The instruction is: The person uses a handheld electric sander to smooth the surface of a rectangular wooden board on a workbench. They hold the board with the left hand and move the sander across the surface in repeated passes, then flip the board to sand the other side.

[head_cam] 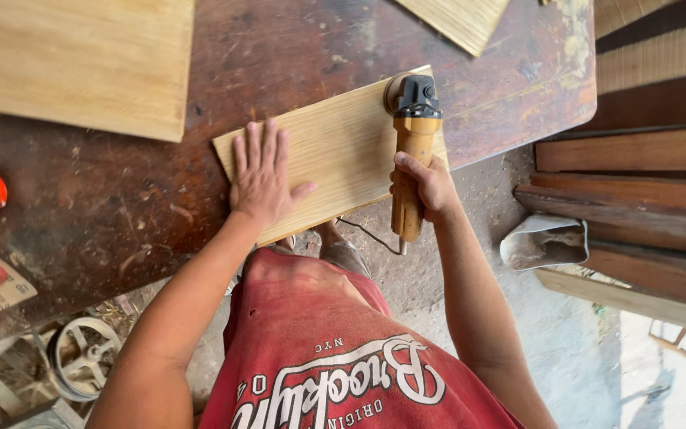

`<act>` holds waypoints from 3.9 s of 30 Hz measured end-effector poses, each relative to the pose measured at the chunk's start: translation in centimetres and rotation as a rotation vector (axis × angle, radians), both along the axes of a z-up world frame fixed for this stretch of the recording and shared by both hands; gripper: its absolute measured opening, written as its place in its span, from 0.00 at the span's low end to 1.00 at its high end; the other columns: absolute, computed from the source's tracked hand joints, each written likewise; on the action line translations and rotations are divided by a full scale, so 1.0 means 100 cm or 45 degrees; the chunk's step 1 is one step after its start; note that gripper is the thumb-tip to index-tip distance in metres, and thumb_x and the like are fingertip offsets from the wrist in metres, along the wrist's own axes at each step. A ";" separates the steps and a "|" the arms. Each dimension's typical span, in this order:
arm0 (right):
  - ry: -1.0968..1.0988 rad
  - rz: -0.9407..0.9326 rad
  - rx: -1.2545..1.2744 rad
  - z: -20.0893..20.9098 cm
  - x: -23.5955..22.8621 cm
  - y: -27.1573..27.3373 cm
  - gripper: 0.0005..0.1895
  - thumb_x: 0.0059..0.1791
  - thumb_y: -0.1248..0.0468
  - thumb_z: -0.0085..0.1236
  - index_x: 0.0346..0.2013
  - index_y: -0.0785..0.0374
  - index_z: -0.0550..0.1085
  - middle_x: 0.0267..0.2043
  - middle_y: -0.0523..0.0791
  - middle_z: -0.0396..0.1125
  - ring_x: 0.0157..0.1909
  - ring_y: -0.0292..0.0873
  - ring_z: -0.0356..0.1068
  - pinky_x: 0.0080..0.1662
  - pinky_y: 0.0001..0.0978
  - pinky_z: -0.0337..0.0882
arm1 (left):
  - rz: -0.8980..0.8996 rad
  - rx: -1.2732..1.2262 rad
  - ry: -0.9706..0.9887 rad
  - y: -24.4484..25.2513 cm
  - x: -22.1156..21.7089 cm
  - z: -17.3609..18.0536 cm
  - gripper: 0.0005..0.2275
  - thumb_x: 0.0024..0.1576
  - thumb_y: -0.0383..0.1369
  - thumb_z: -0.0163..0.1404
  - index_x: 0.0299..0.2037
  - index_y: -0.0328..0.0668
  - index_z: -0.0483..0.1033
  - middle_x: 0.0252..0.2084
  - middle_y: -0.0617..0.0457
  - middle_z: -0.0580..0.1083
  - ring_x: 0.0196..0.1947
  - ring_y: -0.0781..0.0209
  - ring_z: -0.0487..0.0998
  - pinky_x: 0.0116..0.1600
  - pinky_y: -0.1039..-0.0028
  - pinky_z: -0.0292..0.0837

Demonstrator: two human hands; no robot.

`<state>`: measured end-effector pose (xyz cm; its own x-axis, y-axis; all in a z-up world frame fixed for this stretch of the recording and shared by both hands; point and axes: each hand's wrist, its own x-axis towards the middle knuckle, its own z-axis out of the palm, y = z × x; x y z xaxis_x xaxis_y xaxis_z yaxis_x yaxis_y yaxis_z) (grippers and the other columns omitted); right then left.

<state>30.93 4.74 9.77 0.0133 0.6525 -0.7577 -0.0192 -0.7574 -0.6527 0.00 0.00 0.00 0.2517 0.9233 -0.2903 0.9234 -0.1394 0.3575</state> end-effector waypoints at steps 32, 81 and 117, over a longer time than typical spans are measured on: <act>0.058 0.020 0.069 0.011 0.037 -0.014 0.20 0.45 0.52 0.67 0.38 0.65 0.73 0.29 0.42 0.71 0.30 0.38 0.69 0.35 0.33 0.72 | 0.000 0.063 0.147 0.000 0.012 0.037 0.50 0.58 0.66 0.41 0.77 0.26 0.45 0.80 0.30 0.42 0.79 0.30 0.35 0.77 0.41 0.25; -0.021 0.208 -0.040 0.025 -0.071 -0.126 0.17 0.48 0.56 0.61 0.40 0.67 0.73 0.30 0.47 0.70 0.29 0.43 0.71 0.33 0.39 0.76 | 0.333 0.494 -0.298 -0.047 -0.107 0.011 0.14 0.68 0.49 0.52 0.51 0.51 0.79 0.69 0.46 0.62 0.73 0.36 0.54 0.76 0.36 0.41; -0.030 0.555 -0.083 0.022 -0.111 -0.137 0.19 0.45 0.56 0.66 0.40 0.68 0.73 0.31 0.47 0.71 0.31 0.43 0.72 0.36 0.39 0.76 | 0.362 0.556 -0.376 -0.052 -0.113 -0.005 0.19 0.63 0.55 0.57 0.53 0.52 0.83 0.70 0.47 0.63 0.73 0.38 0.54 0.76 0.41 0.38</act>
<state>19.79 -8.92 11.94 -0.2349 0.5518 -0.8002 0.3259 -0.7309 -0.5997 -11.27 -5.18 -0.52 -0.0104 0.9843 0.1760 0.8164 -0.0933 0.5699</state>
